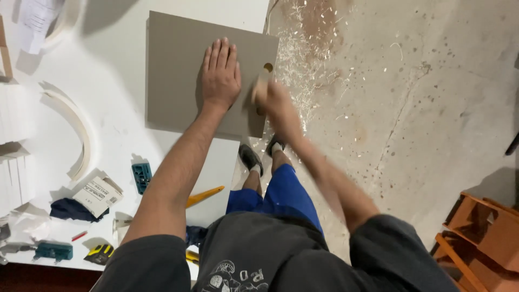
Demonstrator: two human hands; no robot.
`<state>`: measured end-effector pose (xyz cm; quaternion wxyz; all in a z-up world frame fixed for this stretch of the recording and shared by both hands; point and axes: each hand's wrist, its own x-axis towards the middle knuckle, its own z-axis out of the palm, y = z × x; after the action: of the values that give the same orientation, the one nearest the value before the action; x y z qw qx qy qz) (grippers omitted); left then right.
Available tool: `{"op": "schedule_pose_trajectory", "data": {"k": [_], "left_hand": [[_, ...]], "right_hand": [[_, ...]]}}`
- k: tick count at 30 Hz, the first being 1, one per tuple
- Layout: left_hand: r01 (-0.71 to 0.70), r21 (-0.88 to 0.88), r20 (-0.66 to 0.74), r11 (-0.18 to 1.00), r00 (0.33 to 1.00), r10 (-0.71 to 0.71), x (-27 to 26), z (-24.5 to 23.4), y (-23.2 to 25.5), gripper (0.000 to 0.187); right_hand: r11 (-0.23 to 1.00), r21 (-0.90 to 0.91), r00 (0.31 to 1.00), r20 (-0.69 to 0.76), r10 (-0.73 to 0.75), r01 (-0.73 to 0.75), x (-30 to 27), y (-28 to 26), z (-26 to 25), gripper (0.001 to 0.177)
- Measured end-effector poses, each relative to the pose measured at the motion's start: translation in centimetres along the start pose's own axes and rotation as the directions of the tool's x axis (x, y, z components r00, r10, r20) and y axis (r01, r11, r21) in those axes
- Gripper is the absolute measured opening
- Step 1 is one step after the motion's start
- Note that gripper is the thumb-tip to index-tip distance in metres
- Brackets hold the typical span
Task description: Apply edge banding to wooden panels using an iron and trim the excess with a hand tool
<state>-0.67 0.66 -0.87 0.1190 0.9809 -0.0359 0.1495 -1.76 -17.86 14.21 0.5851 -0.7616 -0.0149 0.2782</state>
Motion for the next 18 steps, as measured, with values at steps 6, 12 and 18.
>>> {"op": "schedule_pose_trajectory", "data": {"k": [6, 12, 18], "left_hand": [[0.003, -0.019, -0.027, 1.0, 1.0, -0.003, -0.1, 0.5, -0.3, 0.04], [-0.006, -0.007, -0.013, 1.0, 1.0, 0.006, -0.1, 0.5, -0.5, 0.041], [-0.021, 0.003, -0.028, 1.0, 0.999, 0.021, 0.1, -0.2, 0.0, 0.04]], "right_hand": [[0.977, -0.197, 0.997, -0.037, 0.073, -0.079, 1.5, 2.2, 0.5, 0.043], [0.929, -0.371, 0.986, -0.155, -0.059, -0.003, 8.7, 2.8, -1.1, 0.029], [0.954, 0.297, 0.998, -0.041, 0.043, -0.029, -5.3, 3.8, 2.6, 0.018]]}}
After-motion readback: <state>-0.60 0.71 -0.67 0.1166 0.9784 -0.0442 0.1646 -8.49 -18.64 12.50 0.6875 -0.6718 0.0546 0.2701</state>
